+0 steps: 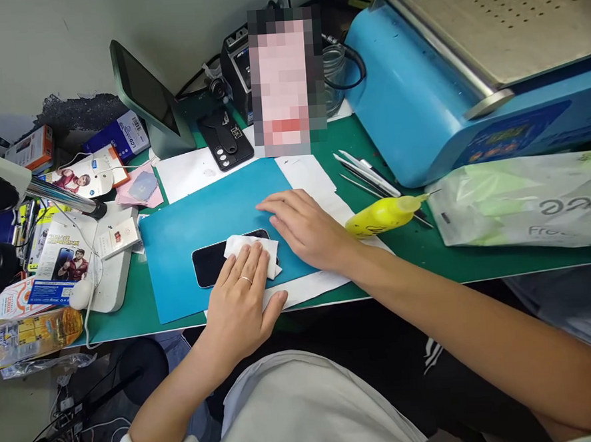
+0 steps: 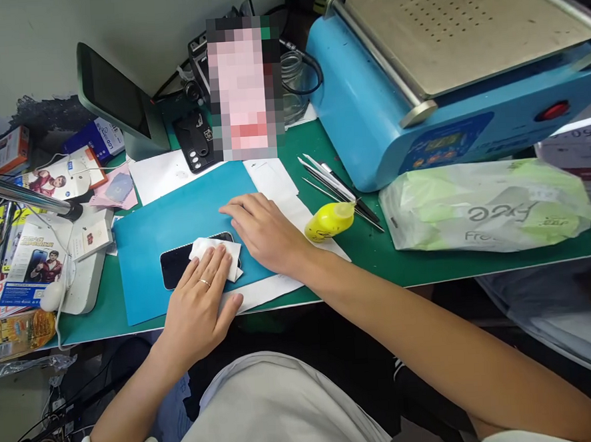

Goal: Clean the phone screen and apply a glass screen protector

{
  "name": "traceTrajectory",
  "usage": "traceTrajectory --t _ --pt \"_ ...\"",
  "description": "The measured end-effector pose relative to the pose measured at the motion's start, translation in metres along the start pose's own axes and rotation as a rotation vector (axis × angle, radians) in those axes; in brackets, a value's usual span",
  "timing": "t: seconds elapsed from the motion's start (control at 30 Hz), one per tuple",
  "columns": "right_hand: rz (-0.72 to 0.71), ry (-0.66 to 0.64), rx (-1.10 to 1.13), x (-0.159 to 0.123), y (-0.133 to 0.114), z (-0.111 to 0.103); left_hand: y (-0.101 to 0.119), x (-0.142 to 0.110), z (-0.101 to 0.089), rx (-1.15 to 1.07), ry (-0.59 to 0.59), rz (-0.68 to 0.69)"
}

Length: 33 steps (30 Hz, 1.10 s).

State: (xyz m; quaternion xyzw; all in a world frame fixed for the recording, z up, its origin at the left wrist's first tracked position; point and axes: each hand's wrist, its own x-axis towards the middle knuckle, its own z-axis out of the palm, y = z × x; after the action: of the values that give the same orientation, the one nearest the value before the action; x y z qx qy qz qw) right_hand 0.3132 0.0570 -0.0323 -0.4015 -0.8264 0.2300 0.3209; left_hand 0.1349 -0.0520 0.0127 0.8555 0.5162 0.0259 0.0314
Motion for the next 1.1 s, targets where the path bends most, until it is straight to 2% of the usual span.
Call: traceTrajectory --t 0.07,0.23,0.47,0.67,0.8,1.1 --pt "-0.005 -0.009 -0.004 0.000 0.000 0.000 -0.001 0.000 0.001 0.005 0.007 -0.003" --pt "-0.012 -0.015 -0.002 -0.001 0.001 0.000 -0.003 0.019 0.006 -0.001 0.031 0.019" --pt "-0.014 -0.008 -0.016 0.000 0.000 0.001 0.005 -0.009 0.005 -0.053 0.033 0.013" --pt "-0.006 -0.014 0.006 -0.001 0.000 0.000 0.003 0.011 0.004 -0.022 0.043 0.031" --pt "0.005 0.009 0.016 -0.001 0.000 0.000 0.004 0.006 0.003 -0.010 0.056 0.012" --pt "0.000 -0.006 -0.002 -0.002 0.001 0.003 -0.008 0.015 -0.002 -0.012 -0.033 0.088"
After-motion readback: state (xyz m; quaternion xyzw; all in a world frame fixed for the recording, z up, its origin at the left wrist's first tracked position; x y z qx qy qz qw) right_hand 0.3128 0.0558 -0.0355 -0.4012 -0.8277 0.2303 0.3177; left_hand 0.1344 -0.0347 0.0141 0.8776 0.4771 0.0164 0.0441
